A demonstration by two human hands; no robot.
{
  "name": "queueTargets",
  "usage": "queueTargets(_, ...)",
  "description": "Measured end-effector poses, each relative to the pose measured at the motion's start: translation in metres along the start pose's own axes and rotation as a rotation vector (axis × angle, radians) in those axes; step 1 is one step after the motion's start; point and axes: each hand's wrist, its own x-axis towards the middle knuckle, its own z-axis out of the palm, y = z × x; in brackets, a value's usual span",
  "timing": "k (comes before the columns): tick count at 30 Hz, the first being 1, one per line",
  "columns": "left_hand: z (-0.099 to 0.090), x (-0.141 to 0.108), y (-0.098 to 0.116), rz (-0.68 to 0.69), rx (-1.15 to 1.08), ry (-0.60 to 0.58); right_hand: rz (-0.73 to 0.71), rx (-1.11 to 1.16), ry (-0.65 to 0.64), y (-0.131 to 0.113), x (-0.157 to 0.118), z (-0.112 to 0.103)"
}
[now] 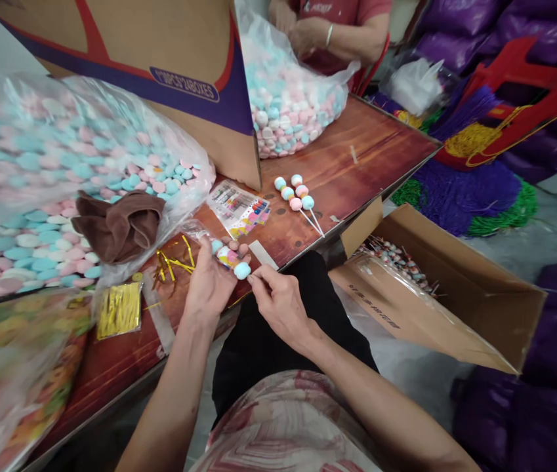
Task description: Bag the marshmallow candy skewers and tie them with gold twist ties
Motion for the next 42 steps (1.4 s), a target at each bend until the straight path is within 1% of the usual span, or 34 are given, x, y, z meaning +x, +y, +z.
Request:
queueTargets(2,0.000,0.000,-0.002,-0.012,0.010,-0.008,-0.002,-0.018,0.021,-0.001,0.001,0.003)
queueTargets(5,-0.001,-0.001,-0.005,-0.013,0.022,-0.062,-0.042,-0.043,0.062,-0.002,0.006,0.010)
queueTargets(8,-0.004,-0.001,-0.001,-0.025,0.076,-0.097,-0.105,-0.063,0.052,0.000,0.010,0.012)
queueTargets(10,-0.007,0.000,0.004,-0.041,0.110,-0.068,-0.130,-0.088,0.042,0.002,0.009,0.010)
queueTargets(13,-0.011,0.002,0.011,-0.007,0.097,0.024,-0.154,-0.141,0.072,0.006,0.006,0.004)
queueTargets(15,-0.013,0.004,0.013,-0.007,0.092,0.058,-0.184,-0.181,0.062,0.009,0.005,0.001)
queueTargets(19,-0.014,0.006,0.018,-0.081,0.140,0.084,-0.296,-0.329,-0.012,0.011,0.006,-0.005)
queueTargets(22,-0.013,0.006,0.022,-0.124,0.181,0.102,-0.385,-0.494,-0.021,0.010,0.008,-0.010)
queueTargets(25,-0.012,0.006,0.021,-0.135,0.215,0.084,-0.483,-0.651,0.016,0.009,0.008,-0.011)
queueTargets(27,-0.012,0.005,0.016,-0.126,0.219,0.059,-0.541,-0.733,0.069,0.009,0.008,-0.007)
queueTargets(30,-0.012,0.004,0.008,-0.095,0.186,0.021,-0.575,-0.787,0.145,0.011,0.008,0.001)
queueTargets(33,-0.013,0.002,0.003,-0.044,0.163,-0.022,-0.536,-0.720,0.151,0.012,0.009,0.008)
queueTargets(36,-0.014,0.002,0.002,-0.020,0.158,-0.050,-0.409,-0.500,0.098,0.011,0.009,0.010)
queueTargets(39,-0.015,0.002,0.001,0.031,0.135,-0.033,-0.303,-0.294,0.054,0.008,0.006,0.010)
queueTargets(42,-0.013,0.002,-0.002,0.131,0.080,-0.001,-0.295,-0.234,0.054,0.008,0.001,0.012)
